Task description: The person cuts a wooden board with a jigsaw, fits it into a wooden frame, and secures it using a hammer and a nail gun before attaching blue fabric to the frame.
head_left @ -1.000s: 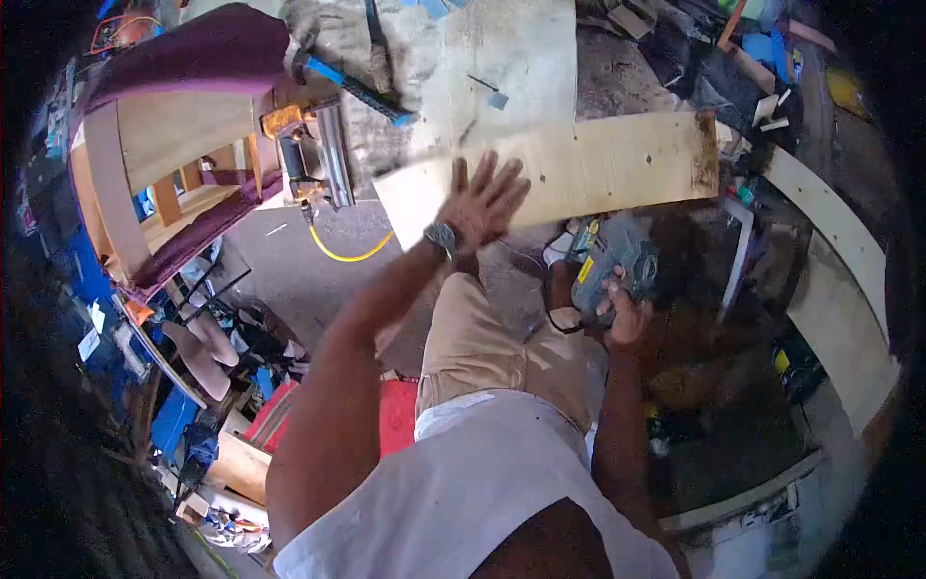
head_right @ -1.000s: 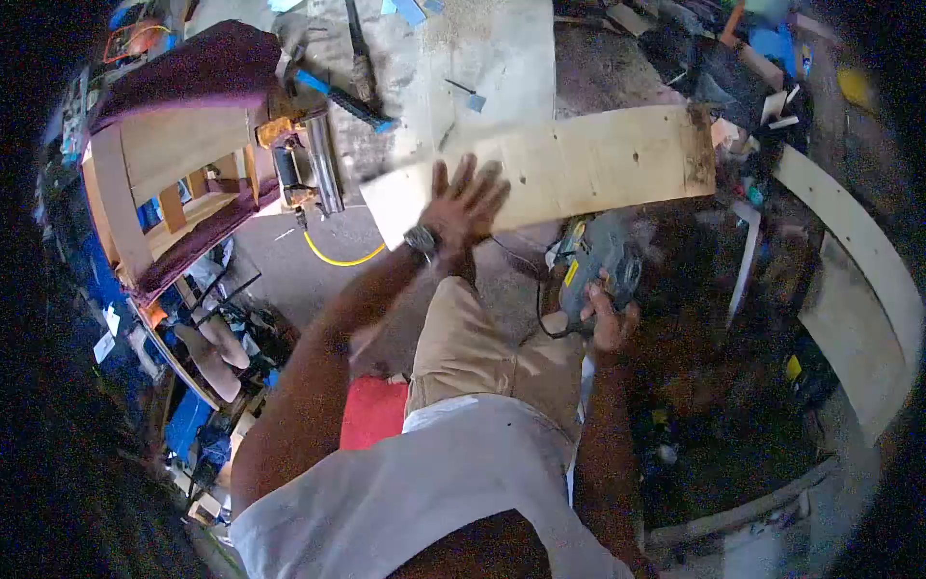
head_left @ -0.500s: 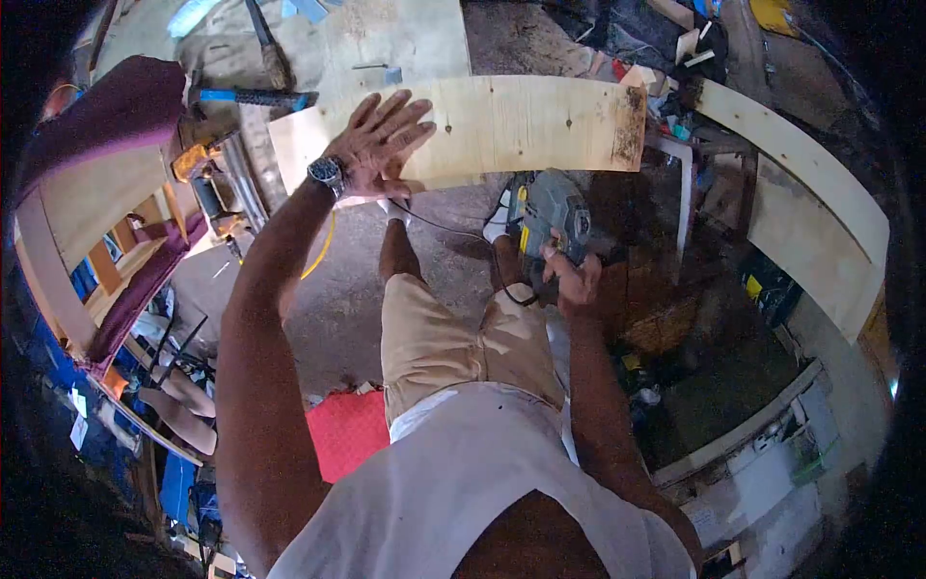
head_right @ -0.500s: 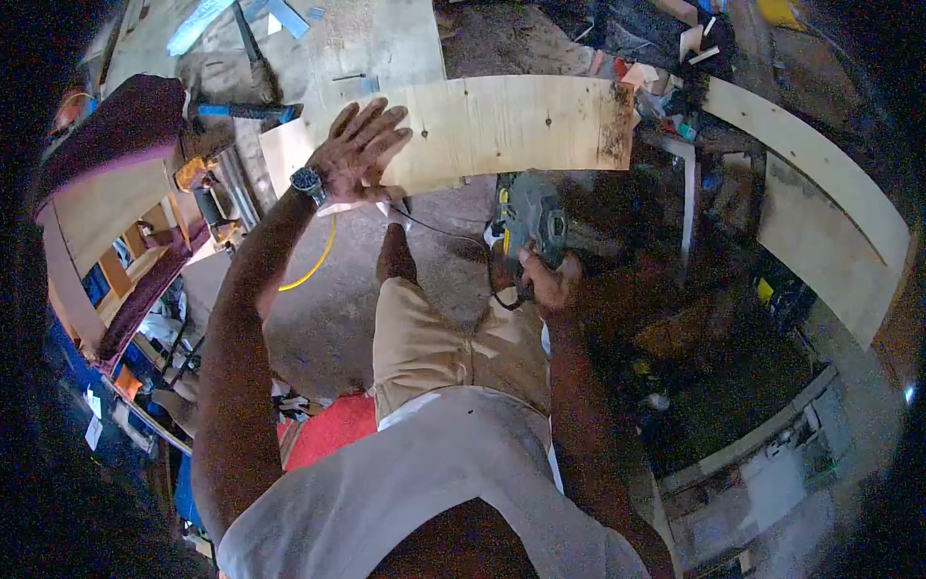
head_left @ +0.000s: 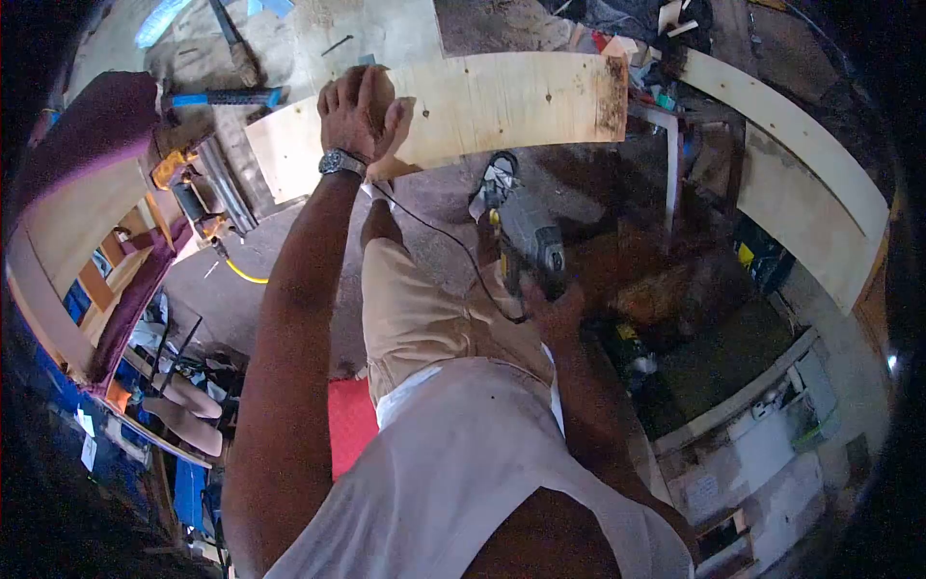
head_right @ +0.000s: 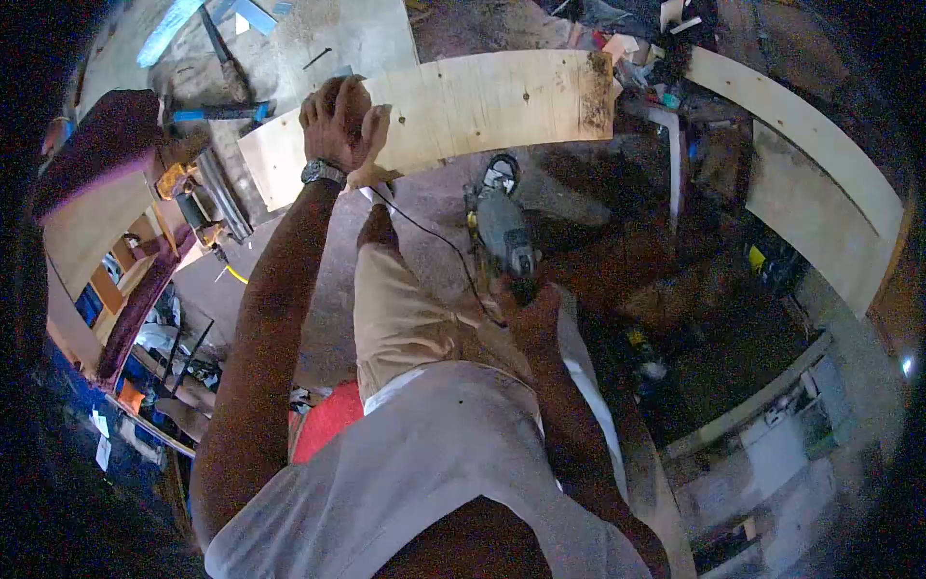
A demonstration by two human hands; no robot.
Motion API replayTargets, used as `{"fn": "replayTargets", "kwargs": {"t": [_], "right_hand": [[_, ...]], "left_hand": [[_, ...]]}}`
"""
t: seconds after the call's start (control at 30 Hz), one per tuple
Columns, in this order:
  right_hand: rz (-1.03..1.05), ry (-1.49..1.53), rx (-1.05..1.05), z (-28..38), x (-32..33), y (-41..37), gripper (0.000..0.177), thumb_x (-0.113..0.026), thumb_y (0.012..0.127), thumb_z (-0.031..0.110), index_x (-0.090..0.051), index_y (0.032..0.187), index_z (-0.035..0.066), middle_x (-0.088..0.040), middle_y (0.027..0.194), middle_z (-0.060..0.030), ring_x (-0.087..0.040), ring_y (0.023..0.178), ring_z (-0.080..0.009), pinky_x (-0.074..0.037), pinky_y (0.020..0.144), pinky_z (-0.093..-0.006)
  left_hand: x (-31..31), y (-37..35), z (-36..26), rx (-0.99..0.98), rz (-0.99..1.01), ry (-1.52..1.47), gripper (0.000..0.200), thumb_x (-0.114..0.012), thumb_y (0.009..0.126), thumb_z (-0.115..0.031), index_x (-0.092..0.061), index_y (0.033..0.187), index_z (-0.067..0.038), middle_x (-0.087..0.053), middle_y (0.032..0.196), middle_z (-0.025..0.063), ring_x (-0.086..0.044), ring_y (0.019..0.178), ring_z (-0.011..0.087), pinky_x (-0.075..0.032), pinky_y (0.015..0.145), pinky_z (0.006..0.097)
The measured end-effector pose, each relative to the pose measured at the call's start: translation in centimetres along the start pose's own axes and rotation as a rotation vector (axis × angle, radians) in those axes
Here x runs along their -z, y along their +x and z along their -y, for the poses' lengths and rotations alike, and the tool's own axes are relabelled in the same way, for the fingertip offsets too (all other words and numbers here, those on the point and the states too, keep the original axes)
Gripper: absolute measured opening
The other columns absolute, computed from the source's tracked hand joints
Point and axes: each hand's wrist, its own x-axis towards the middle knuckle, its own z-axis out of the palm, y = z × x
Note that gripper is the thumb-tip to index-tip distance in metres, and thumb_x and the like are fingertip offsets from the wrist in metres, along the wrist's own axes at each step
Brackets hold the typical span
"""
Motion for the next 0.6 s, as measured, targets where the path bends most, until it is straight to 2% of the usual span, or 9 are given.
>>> {"fn": "replayTargets", "kwargs": {"t": [0.1,0.2,0.3,0.4,0.5,0.6], "right_hand": [[-0.060,-0.002,0.223,0.5,-1.4,-0.1,0.030,-0.076,0.080,0.015,-0.060,0.101,0.001,-0.064,0.087,-0.0080,-0.059,0.066,-0.0147,-0.048,0.055,-0.0322],[-0.028,0.054,0.111,1.5,-2.7,0.4,0.034,-0.075,0.082,0.016,-0.057,0.106,0.000,-0.064,0.086,-0.0073,-0.060,0.067,-0.0161,-0.049,0.056,-0.0323],[-0.112,0.036,0.250,4.7,-4.1,0.8,0.029,-0.075,0.082,0.017,-0.059,0.102,0.002,-0.064,0.084,-0.0052,-0.058,0.063,-0.0148,-0.048,0.055,-0.0318],[-0.073,0.126,0.073,3.8,-4.7,2.0,0.027,-0.074,0.083,0.020,-0.061,0.096,0.001,-0.064,0.081,-0.0043,-0.058,0.063,-0.0148,-0.048,0.057,-0.0335],[-0.160,-0.065,0.280,7.0,-5.0,1.0,0.024,-0.073,0.085,0.021,-0.062,0.090,0.001,-0.065,0.076,-0.0041,-0.057,0.059,-0.0152,-0.048,0.058,-0.0357],[-0.098,0.078,0.104,4.8,-5.3,1.6,0.026,-0.073,0.085,0.023,-0.063,0.089,0.000,-0.065,0.075,-0.0048,-0.059,0.064,-0.0177,-0.048,0.061,-0.0369]], "left_hand": [[-0.1,-0.1,0.0,0.018,-0.035,-0.010,0.064,-0.050,0.088,-0.050,-0.043,0.142,-0.014,-0.041,0.146,0.0131,-0.037,0.134,0.0339,-0.023,0.112,0.0515],[-0.4,0.1,0.3,0.022,-0.029,-0.012,0.062,-0.050,0.088,-0.048,-0.043,0.142,-0.016,-0.040,0.149,0.0104,-0.036,0.137,0.0317,-0.022,0.113,0.0507],[-0.6,0.0,0.6,0.040,-0.028,-0.024,0.058,-0.051,0.089,-0.046,-0.046,0.140,-0.018,-0.041,0.149,0.0077,-0.036,0.137,0.0302,-0.023,0.114,0.0495],[-0.4,0.1,0.7,0.051,-0.042,-0.058,0.053,-0.050,0.090,-0.043,-0.050,0.136,-0.019,-0.044,0.147,0.0057,-0.038,0.136,0.0295,-0.025,0.113,0.0485],[-0.2,0.1,0.7,0.058,-0.053,-0.102,0.054,-0.051,0.089,-0.043,-0.049,0.137,-0.019,-0.043,0.147,0.0060,-0.038,0.136,0.0298,-0.024,0.113,0.0488],[-0.6,0.1,1.0,0.064,-0.057,-0.103,0.054,-0.049,0.089,-0.043,-0.048,0.137,-0.019,-0.043,0.147,0.0066,-0.037,0.136,0.0300,-0.023,0.114,0.0487]]}}
